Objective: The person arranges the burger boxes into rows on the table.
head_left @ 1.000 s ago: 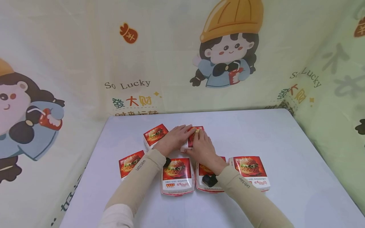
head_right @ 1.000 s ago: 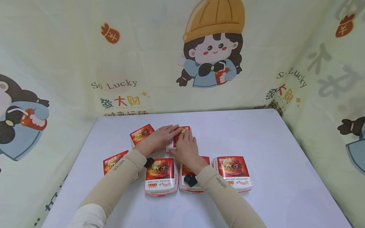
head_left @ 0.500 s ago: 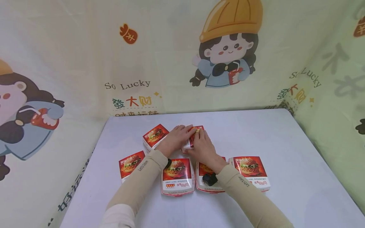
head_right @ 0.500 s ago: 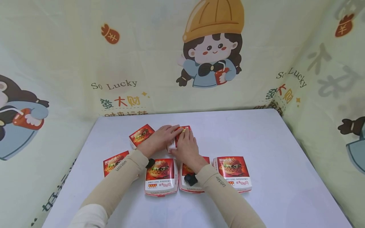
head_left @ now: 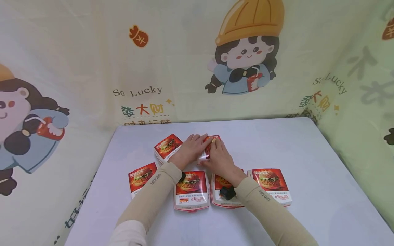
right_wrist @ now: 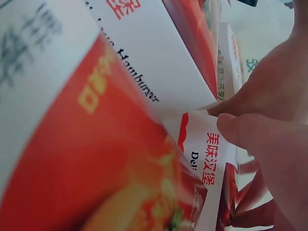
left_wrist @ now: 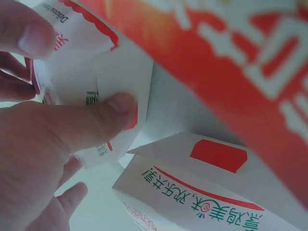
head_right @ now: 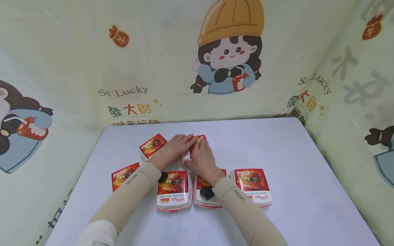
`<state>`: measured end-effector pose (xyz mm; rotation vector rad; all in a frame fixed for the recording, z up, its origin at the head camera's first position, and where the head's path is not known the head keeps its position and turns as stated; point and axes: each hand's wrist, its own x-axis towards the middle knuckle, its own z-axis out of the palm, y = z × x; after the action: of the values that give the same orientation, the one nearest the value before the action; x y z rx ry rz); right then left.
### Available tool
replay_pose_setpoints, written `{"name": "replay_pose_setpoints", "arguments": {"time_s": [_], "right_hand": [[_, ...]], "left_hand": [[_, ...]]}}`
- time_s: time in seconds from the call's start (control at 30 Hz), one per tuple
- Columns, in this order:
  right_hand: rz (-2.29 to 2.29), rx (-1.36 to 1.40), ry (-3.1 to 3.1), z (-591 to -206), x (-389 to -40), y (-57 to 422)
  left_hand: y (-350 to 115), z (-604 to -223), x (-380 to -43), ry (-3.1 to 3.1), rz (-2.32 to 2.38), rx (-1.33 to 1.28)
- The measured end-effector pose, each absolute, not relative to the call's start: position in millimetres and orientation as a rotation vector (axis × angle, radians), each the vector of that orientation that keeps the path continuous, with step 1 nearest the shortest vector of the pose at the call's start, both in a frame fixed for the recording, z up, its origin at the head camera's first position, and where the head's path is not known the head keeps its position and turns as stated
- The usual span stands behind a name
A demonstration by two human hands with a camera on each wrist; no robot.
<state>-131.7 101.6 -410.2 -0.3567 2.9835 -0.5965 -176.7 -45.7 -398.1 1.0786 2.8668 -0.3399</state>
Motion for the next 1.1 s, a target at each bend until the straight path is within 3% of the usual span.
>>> {"name": "replay_pose_setpoints", "arguments": {"time_s": [0.33,0.77,1.1], "right_hand": [[-0.762,-0.335,2.928,-403,-134,107],[-0.502,-0.565,3.165,-399,-138,113],[-0.483,-0.698,3.151,-390,-137,129]], "left_hand": [[-46,-400,-178,2.895,-0.301,1.064],[-46,-389,-176,2.997,-0.291,1.197],[-49,-383,-179,2.917,-0.103,1.094]]}}
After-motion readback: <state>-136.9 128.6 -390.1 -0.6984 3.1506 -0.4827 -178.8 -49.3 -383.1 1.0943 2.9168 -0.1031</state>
